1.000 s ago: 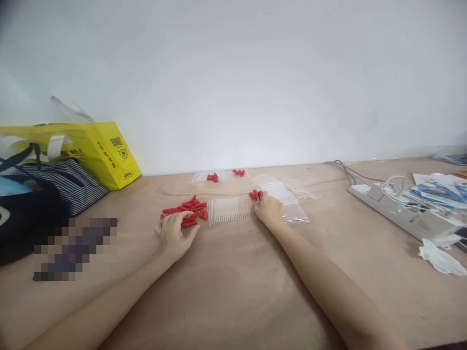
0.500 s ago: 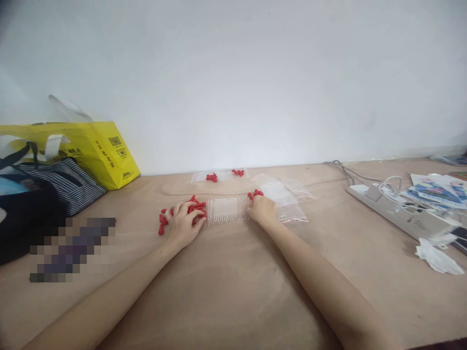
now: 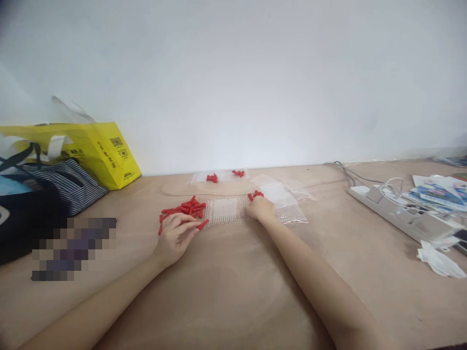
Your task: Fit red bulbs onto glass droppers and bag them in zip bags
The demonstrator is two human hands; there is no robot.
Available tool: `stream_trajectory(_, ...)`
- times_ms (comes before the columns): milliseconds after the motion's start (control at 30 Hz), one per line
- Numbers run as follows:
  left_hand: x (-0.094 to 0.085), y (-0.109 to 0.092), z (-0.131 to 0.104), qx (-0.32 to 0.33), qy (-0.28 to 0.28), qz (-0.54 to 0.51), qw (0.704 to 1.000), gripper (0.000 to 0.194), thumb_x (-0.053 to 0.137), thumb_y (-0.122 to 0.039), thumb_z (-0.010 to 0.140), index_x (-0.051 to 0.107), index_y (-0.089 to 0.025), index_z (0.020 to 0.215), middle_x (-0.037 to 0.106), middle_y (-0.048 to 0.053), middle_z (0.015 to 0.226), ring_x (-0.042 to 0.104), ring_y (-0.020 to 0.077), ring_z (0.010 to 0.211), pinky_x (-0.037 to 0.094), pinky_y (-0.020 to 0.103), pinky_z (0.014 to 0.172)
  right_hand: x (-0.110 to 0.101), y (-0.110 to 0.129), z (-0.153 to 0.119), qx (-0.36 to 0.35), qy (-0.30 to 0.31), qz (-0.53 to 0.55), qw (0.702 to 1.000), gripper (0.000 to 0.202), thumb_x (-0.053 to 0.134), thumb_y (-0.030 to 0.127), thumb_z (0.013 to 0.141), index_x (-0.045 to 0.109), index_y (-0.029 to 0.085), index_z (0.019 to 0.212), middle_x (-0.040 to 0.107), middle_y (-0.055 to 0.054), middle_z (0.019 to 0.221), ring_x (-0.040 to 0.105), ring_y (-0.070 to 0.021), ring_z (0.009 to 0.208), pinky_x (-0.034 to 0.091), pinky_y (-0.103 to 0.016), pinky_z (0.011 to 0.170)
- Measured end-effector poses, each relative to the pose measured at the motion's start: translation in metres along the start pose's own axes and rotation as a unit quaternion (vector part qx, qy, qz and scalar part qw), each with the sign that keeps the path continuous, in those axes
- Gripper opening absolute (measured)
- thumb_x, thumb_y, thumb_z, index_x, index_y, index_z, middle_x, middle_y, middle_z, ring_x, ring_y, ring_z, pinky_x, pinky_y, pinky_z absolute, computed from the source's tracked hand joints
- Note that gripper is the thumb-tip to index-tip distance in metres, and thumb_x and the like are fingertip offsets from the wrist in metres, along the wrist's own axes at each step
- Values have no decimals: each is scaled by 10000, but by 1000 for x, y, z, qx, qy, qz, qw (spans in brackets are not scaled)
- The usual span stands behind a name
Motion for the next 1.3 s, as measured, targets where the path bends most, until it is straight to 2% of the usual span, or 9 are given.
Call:
stream_trajectory(133, 0, -10, -6, 69, 106, -59, 990, 169, 461, -227, 803, 611, -246, 880, 615, 22, 891, 500, 181, 894, 346, 349, 808, 1, 1, -1, -10, 0, -1, 1000, 351, 415, 383, 751, 602, 172, 960, 621, -133, 934, 585, -242, 887, 429, -329, 710)
stream_trajectory(267, -1, -13, -7, 70, 163, -66, 982, 193, 444, -207, 778, 594, -253, 888, 624, 19, 909, 500, 192, 916, 319, 381, 842, -4, 5, -4, -25, -3, -2, 1000, 356, 359, 398, 791, 617, 175, 889, 632, -122, 890, 591, -244, 856, 424, -329, 695)
stream_trajectory(400, -1, -15, -6, 41, 159, -47, 985, 266, 486, -177, 673, 588, -241, 910, 610, 29, 939, 486, 217, 931, 293, 406, 826, -10, 9, -18, -65, -12, -8, 998, 318, 356, 356, 812, 612, 168, 813, 636, -105, 870, 588, -234, 836, 406, -304, 683)
stream_trajectory(467, 1, -17, -6, 29, 152, -35, 987, 238, 505, -218, 683, 602, -247, 898, 612, 26, 926, 494, 215, 901, 295, 397, 794, -12, 14, -33, -145, -28, -12, 989, 256, 379, 308, 815, 591, 167, 842, 630, -95, 882, 577, -213, 844, 390, -278, 683)
stream_trajectory(567, 7, -19, -6, 23, 145, -14, 989, 219, 521, -355, 736, 622, -270, 911, 620, 27, 901, 502, 207, 854, 291, 383, 758, -8, 22, -64, -309, -50, -25, 949, 187, 401, 257, 817, 556, 169, 872, 616, -77, 892, 559, -189, 833, 367, -261, 672)
stream_trajectory(667, 12, -18, -5, 12, 139, 1, 990, 223, 512, -386, 760, 630, -281, 917, 625, 28, 879, 502, 200, 835, 284, 375, 737, -1, 22, -84, -388, -45, -33, 920, 149, 423, 251, 815, 541, 171, 857, 607, -59, 869, 542, -182, 829, 349, -257, 665)
stream_trajectory(900, 16, -11, -5, -41, 131, 20, 990, 148, 520, -343, 772, 646, -285, 824, 633, 2, 815, 511, 186, 791, 275, 367, 709, 7, 25, -86, -406, -9, -3, 914, 125, 457, 266, 815, 552, 185, 807, 595, -32, 814, 529, -149, 789, 326, -240, 644)
stream_trajectory(1133, 19, -14, -4, -14, 109, 51, 993, 189, 508, -381, 784, 654, -302, 873, 629, 27, 899, 499, 214, 853, 266, 410, 752, 7, 28, -86, -437, -56, 73, 895, 222, 551, 383, 758, 586, 194, 866, 556, -43, 859, 486, -162, 848, 348, -273, 723)
stream_trajectory(1300, 18, -18, -2, 7, 95, 44, 994, 167, 488, -310, 807, 655, -305, 790, 629, 3, 932, 499, 214, 906, 237, 450, 828, 17, 32, -86, -414, -58, 150, 896, 116, 559, 267, 768, 582, 169, 712, 545, -30, 784, 474, -142, 794, 344, -262, 713)
Point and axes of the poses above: each hand's wrist, its own z-axis towards the middle knuckle, its own x-axis out of the palm, y = z × x, the point moved 5 cm from there along z, towards the middle knuckle
